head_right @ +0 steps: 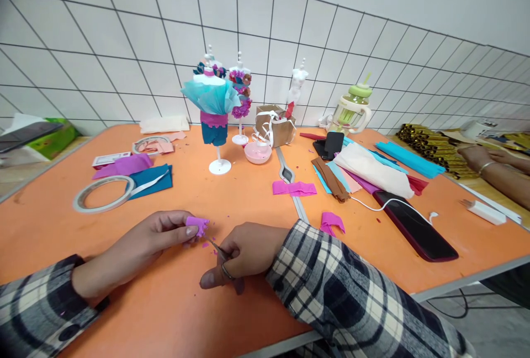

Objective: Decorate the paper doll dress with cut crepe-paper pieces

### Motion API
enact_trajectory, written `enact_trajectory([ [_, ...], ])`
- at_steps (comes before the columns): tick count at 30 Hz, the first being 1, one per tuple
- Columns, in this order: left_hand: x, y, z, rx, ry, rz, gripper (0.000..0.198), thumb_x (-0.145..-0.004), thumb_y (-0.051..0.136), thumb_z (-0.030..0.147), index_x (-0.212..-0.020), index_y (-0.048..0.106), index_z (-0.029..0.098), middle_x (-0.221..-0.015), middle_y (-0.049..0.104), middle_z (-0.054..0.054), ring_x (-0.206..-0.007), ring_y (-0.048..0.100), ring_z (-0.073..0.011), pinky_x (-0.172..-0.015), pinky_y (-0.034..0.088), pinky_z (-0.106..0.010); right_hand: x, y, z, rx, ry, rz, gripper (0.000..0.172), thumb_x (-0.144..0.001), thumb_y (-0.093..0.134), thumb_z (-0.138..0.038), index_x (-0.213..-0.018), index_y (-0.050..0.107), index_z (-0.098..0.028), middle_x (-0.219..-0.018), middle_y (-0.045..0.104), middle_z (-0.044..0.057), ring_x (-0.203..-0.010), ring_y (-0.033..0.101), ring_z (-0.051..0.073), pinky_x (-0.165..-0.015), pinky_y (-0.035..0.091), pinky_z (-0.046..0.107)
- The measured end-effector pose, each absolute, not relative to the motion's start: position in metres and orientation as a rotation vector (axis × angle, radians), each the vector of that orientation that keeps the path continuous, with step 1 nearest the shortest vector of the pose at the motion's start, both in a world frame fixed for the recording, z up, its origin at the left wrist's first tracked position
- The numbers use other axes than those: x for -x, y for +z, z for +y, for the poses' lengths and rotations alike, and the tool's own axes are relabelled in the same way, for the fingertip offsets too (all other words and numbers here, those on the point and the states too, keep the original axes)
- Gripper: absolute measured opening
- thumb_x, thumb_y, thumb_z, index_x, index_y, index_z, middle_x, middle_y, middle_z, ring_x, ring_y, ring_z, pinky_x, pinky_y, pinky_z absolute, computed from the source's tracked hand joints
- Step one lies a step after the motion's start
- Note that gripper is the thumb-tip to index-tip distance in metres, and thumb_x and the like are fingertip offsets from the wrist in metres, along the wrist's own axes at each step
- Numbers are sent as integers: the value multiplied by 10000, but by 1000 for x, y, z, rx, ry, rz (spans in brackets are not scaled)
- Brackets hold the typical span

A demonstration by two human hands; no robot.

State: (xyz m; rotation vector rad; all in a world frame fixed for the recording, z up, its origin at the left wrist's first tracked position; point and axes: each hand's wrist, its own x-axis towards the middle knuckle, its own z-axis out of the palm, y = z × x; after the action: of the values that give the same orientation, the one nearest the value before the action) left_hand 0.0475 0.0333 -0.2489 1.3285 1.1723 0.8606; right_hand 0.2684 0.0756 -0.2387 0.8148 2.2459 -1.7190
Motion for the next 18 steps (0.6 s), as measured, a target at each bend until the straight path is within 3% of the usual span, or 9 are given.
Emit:
enact_trajectory([
  [8, -44, -253, 35, -1343, 736, 1174, 199, -788, 679, 377, -832, 745, 194, -780, 702, 1, -752, 587, -156, -722, 445, -249, -269, -240, 76, -812, -1698, 2240, 406, -760, 658, -551, -751, 640, -146, -568, 620, -36, -468, 460, 40, -464, 300, 160],
  [18, -46, -251, 34, -1332, 730, 1175, 169, -783, 686, 365, -831, 750, 216, -808, 727, 7, -771, 606, -153, -742, 450, -251, -267, -238, 75, -837, -1648, 2242, 369, -770, 663, -515, -751, 647, -147, -546, 611, -48, -448, 428, 31, -487, 309, 162],
])
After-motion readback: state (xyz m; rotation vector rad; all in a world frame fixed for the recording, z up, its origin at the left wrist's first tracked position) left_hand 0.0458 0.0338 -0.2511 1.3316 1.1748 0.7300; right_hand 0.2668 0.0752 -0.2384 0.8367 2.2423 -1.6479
